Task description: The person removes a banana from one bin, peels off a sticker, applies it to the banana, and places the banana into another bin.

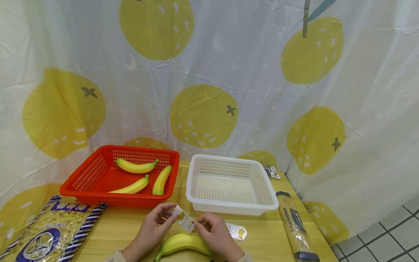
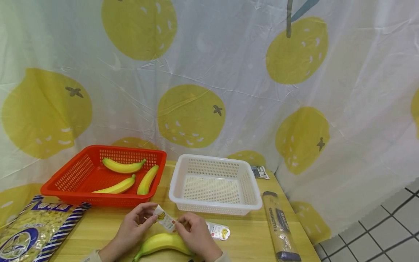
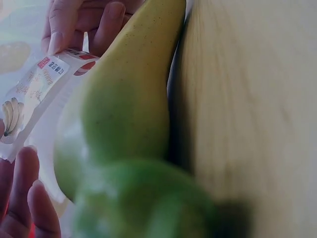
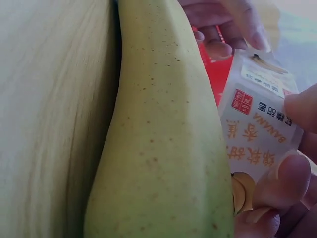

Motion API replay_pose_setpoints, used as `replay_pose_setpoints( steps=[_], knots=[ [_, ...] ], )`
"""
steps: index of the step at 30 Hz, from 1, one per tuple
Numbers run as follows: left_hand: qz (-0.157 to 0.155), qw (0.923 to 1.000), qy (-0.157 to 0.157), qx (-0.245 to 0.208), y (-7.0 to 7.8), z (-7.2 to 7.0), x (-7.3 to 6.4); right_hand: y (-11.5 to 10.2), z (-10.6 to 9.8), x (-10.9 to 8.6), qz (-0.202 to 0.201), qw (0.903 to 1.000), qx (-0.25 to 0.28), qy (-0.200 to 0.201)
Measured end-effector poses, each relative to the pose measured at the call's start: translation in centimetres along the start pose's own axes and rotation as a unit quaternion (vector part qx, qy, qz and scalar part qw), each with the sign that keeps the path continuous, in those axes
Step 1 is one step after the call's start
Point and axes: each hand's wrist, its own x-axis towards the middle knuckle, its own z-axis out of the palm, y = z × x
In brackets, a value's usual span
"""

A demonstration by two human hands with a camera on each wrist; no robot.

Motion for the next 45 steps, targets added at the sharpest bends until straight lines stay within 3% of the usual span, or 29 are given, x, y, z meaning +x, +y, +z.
replay_pose_setpoints(
  steps=[8,16,21,32,39,45],
  knots=[
    [0.057,0.9978,0.035,0.001,0.3,0.0,-0.3,0.0,0.2,0.0,0.012,0.9995,0.001,0.028],
    [0.107,0.9935,-0.039,-0.005,-0.1,0.2,-0.8,-0.1,0.6,0.0,0.001,0.9997,0.001,0.025],
    [0.138,0.9882,-0.066,-0.007,-0.3,0.4,-0.9,-0.3,0.9,0.0,-0.011,0.9998,0.005,0.018],
    [0.145,0.9842,-0.102,-0.001,-0.3,0.4,-0.9,-0.6,1.5,-0.2,-0.12,0.9918,-0.035,0.029],
    [0.145,0.9824,-0.118,-0.003,-0.2,0.9,-0.8,-0.7,1.4,-0.2,-0.149,0.9881,-0.028,0.024],
    [0.163,0.9805,-0.11,0.002,-0.3,1.0,-0.9,-0.8,1.6,-0.1,-0.169,0.9846,-0.033,0.029]
  ],
)
